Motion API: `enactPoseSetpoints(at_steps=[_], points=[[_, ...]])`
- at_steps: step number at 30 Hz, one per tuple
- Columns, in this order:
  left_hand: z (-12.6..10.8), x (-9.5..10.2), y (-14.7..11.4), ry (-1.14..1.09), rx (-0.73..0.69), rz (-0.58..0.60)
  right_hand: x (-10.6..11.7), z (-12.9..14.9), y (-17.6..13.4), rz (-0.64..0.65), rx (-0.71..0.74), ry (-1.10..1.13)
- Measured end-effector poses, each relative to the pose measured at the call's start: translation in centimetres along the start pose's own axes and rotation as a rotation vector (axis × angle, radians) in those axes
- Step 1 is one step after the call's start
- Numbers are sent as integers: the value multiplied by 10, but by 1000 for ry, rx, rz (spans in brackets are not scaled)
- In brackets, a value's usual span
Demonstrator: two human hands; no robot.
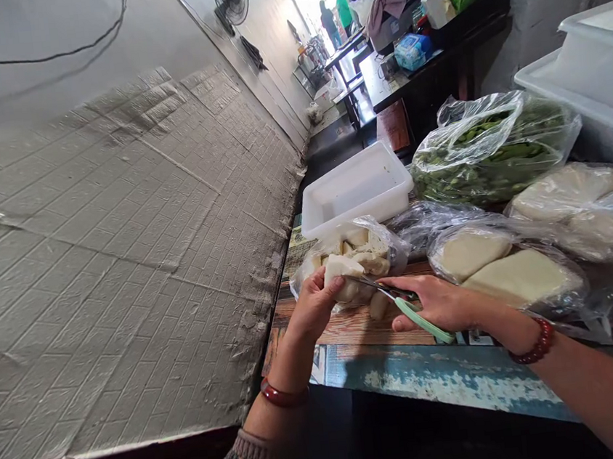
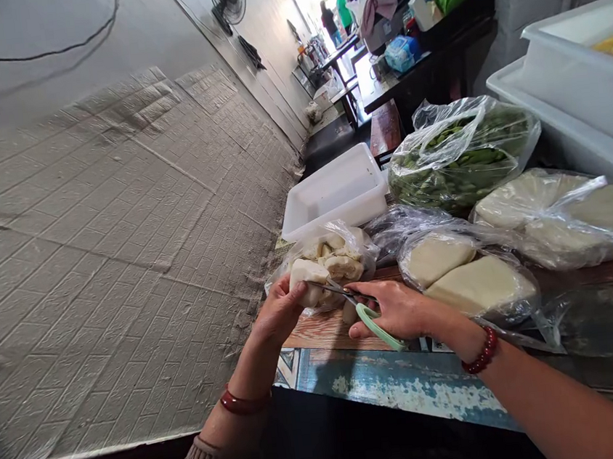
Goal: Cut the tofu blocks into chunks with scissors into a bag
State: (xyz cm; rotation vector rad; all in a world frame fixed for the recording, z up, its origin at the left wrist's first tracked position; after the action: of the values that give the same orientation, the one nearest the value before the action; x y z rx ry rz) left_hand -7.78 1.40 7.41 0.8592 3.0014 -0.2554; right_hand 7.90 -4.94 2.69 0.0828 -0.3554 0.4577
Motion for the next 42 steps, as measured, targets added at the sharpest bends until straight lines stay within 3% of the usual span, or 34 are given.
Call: enactPoseSetpoints(at_steps=[21,29,34,42], points=[[0,8,5,-57,-13,4,5,9,1,-98,180,14],[-5,16,1,-15,-33,-47,7,-2,2,-147,52,-29],[-4,10,0,9,-13,-27,4,-5,1,-91,-28,-37],[-6,6,1,-27,-22,-38,-1,2,0,40,18,50]])
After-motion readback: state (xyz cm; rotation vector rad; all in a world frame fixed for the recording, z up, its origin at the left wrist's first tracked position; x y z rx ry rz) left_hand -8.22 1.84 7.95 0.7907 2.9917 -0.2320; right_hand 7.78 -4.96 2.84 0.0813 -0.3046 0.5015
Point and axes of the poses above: each hand's wrist, its own y-axis towards the middle knuckle, its own x-axis out of the back of the hand, z = x × y, the point moved 8 cm from there along y, towards the middle knuckle, and after that the axes turned 4 degrees about z, right-handed, at the moved point
